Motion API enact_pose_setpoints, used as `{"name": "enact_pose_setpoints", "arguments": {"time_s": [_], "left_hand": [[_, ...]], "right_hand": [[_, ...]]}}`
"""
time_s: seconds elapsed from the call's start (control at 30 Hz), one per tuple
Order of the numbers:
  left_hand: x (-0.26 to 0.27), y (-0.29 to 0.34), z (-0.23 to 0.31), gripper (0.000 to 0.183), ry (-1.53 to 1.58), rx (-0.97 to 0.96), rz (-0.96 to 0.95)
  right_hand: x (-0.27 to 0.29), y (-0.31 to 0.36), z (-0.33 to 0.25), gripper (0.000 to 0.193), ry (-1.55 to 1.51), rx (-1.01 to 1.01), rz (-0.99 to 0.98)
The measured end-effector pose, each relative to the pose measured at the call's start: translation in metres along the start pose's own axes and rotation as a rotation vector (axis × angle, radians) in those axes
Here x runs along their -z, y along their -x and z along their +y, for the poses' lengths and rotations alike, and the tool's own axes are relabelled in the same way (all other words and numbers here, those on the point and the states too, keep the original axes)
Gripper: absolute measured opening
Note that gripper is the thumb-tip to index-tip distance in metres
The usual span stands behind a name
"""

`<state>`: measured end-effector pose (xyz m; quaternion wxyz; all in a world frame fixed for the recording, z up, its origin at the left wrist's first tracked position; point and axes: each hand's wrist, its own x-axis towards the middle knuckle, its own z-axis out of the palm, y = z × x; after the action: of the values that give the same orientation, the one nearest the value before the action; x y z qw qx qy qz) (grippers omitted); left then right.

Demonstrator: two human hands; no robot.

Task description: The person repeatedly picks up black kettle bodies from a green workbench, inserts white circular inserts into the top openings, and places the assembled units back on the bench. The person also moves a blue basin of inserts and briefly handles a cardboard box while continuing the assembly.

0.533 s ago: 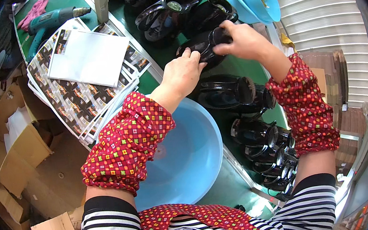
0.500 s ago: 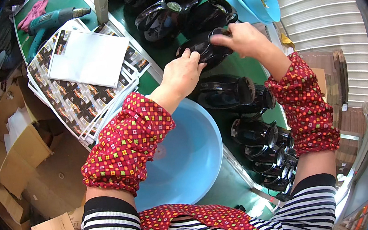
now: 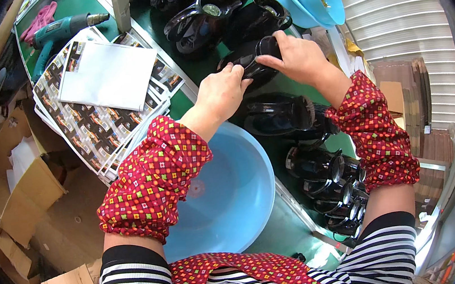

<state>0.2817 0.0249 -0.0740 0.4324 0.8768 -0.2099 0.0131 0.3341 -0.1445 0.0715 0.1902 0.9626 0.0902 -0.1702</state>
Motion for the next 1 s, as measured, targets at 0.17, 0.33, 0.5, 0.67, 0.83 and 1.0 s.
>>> {"name": "enact_pose_setpoints", "arguments": {"time_s": [0.17,0.33,0.5,0.67,0.83,1.0], "left_hand": [[-0.001,-0.004,0.002,0.030,-0.013,-0.026,-0.029],[-0.001,-0.001,0.002,0.031,0.039,0.015,0.011],[-0.001,0.004,0.020,0.031,0.057,0.126,-0.004],[-0.009,0.009,0.029,0.032,0.049,0.172,0.023],[0.025,0.023,0.037,0.053,-0.102,0.146,-0.093],[0.131,0.144,0.031,0.053,-0.108,0.125,0.129]], "right_hand": [[-0.037,-0.006,0.040,0.076,-0.005,0.618,0.511],[-0.046,-0.008,0.007,0.059,-0.067,0.265,0.436],[-0.041,-0.003,-0.031,0.065,-0.149,-0.221,0.291],[-0.030,-0.004,-0.051,0.078,-0.298,-0.518,0.259],[-0.028,0.045,-0.050,0.097,-0.538,-0.416,0.319],[-0.067,0.184,-0.079,0.075,-0.762,0.000,0.717]]}}
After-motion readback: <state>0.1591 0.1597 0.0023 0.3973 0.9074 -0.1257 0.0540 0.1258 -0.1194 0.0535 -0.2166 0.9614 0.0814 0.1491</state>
